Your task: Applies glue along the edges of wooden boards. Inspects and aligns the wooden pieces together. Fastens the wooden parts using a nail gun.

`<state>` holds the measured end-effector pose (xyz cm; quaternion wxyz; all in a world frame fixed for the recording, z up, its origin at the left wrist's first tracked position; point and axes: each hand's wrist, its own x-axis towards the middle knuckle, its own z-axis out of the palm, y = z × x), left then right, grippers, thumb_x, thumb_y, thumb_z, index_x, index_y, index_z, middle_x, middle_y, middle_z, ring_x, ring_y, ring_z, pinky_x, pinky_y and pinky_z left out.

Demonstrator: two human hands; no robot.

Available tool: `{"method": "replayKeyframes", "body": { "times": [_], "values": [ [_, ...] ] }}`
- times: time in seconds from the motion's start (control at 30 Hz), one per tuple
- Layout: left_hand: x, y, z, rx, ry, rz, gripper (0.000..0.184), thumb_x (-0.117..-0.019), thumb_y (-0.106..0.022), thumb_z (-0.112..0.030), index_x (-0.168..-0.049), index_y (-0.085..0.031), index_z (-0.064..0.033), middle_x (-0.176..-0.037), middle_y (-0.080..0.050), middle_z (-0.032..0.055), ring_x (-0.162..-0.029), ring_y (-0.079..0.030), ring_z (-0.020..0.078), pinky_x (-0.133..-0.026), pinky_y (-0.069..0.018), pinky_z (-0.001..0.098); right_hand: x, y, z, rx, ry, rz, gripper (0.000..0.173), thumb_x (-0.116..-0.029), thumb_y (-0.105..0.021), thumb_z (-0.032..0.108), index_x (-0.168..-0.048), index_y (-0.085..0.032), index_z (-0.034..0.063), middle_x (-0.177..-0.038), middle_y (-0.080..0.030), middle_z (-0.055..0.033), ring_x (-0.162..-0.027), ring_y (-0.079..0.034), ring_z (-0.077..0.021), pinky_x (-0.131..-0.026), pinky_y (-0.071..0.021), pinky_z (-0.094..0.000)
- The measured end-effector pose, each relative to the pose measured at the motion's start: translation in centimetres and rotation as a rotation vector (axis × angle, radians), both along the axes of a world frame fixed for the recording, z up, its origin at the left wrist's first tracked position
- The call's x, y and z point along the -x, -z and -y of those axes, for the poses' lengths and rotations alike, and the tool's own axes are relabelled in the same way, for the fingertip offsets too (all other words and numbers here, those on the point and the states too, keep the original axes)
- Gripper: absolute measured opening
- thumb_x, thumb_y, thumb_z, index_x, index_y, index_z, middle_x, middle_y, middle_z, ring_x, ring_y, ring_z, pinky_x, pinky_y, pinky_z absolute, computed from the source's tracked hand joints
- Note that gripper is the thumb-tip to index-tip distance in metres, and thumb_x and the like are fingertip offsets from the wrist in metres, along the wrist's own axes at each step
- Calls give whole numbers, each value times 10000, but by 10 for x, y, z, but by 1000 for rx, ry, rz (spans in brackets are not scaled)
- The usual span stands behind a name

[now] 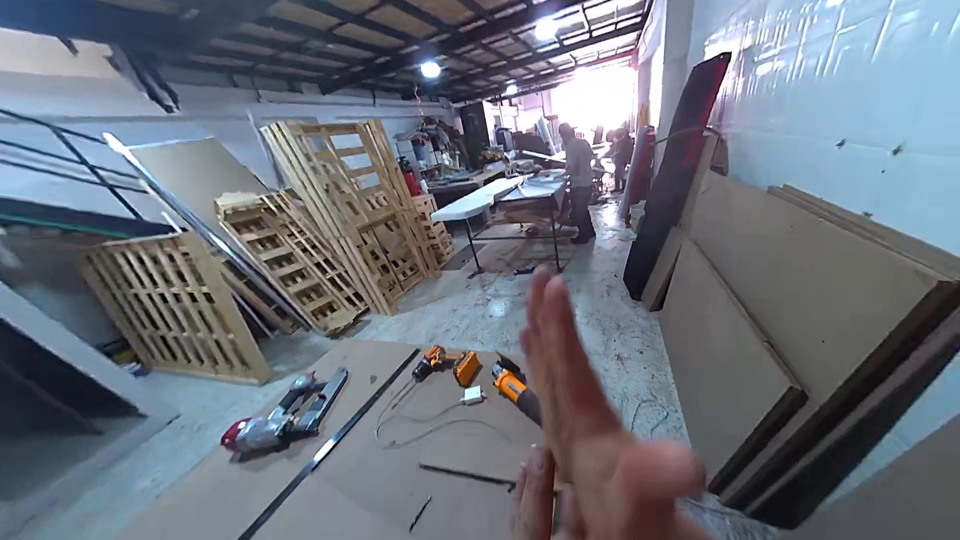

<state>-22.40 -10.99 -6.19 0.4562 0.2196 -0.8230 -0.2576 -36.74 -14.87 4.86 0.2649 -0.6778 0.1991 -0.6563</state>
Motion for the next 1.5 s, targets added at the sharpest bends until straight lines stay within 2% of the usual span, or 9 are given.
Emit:
{"method": "replayKeyframes", "body": {
  "times": [0.1,0.3,0.37,0.53,0.7,0.83,0.97,1.2,1.5],
  "values": [
    [-39,88,0,-38,-65,523,661,-900,-669,-628,-1441,-609,-254,-1623,-383,154,-1507,-355,332,-1213,-276,653,56,14,95,543,-280,146,915,-1056,-201,656,-1622,-69,-52,-1711,-89,-210,-1594,-106,-288,-1307,-177,-411],
    [-131,210,-48,-469,-489,585,664,-923,-740,-282,-1505,-508,-63,-1556,-474,167,-1383,-528,320,-1113,-469,528,112,76,35,-191,167,-145,701,-1011,-619,436,-1579,-371,108,-1505,-546,-62,-1344,-566,-263,-1092,-528,-476],
    [-139,228,-67,-503,-556,510,286,-973,-663,-178,-1194,-732,-9,-1292,-692,156,-1204,-669,288,-1040,-534,482,114,167,16,-614,382,-220,316,-1038,-582,234,-1313,-637,89,-956,-731,-12,-795,-718,-139,-700,-640,-355],
    [-119,256,-84,-531,-691,511,386,-1040,-509,-307,-843,-744,-73,-877,-740,53,-873,-723,185,-803,-602,393,118,298,-24,-1397,444,-298,631,-1086,-342,551,-848,-663,64,-471,-458,-49,-346,-448,-172,-345,-427,-330],
    [-88,265,-54,-692,-751,370,464,-934,-673,-517,-675,-694,-133,-1047,-761,-9,-923,-716,102,-803,-604,347,145,412,23,-1518,227,-611,631,-977,-586,604,-1357,-604,101,-1166,-727,-106,-1027,-726,-262,-898,-602,-509],
    [-65,265,-23,-859,-750,481,907,-780,-714,-729,-1471,-565,-162,-1630,-364,124,-1452,-441,255,-1108,-486,473,128,487,60,-1687,-213,-590,925,-876,-738,574,-1584,-359,116,-1497,-533,-143,-1351,-546,-282,-1109,-464,-527],
    [-47,264,-6,-1086,-848,507,937,-877,-669,-630,-1588,-368,-100,-1615,-383,155,-1405,-498,287,-1103,-481,506,102,456,78,-1623,-284,-405,417,-901,-782,274,-1247,-666,73,-1090,-754,-76,-982,-739,-194,-917,-613,-414],
    [-20,185,-25,-1101,-759,-614,1252,-819,-738,-651,-1594,-45,47,-1605,-355,174,-1359,-540,216,-1067,-533,413,29,302,79,-262,-494,-580,224,-929,-727,324,-1074,-711,155,-1058,-738,-41,-981,-711,-179,-803,-614,-371],
    [-3,133,-100,-833,-1140,-989,612,-854,-819,-322,-1352,-525,-123,-1118,-755,-22,-997,-726,75,-913,-605,307,-82,255,51,-17,-1103,-866,524,-965,-669,461,-1313,-641,70,-1319,-633,-116,-1126,-644,-290,-868,-579,-414]
  ]
}}
